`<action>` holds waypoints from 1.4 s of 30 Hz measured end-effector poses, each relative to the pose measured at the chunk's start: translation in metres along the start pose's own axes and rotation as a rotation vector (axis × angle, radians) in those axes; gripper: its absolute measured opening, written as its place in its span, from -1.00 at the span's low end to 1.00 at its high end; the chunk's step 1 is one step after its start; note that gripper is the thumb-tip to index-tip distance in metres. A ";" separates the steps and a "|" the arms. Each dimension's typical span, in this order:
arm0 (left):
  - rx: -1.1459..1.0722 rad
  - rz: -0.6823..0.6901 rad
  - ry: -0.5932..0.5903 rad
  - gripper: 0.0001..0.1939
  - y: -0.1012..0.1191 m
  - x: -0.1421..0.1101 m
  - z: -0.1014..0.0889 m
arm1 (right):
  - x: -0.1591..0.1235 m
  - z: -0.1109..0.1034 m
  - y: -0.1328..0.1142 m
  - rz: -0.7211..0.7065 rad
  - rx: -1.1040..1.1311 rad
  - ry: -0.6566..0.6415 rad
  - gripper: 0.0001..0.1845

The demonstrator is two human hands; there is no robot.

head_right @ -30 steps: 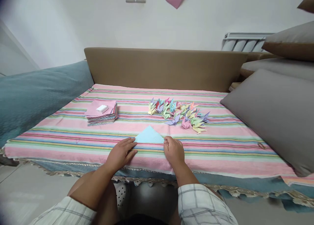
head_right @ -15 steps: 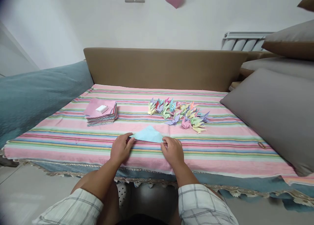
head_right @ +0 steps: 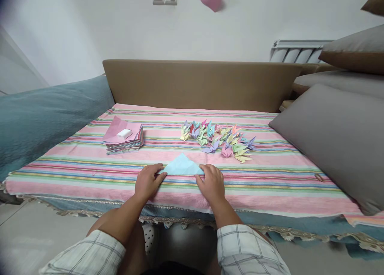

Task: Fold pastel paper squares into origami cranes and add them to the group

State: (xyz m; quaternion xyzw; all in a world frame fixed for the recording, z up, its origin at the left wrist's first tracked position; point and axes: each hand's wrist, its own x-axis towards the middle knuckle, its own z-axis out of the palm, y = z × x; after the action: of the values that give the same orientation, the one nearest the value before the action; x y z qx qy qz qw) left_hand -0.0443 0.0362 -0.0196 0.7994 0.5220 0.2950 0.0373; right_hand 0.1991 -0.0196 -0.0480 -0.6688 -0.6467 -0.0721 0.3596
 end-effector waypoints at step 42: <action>-0.014 0.170 0.043 -0.84 0.000 -0.004 -0.001 | 0.002 -0.009 -0.006 -0.008 0.177 -0.131 -0.85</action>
State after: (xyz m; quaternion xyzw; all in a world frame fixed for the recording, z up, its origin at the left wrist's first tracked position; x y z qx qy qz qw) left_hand -0.0459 0.0323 -0.0204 0.8341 0.4510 0.3176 0.0065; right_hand 0.1970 -0.0235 -0.0375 -0.6350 -0.6753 0.0276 0.3741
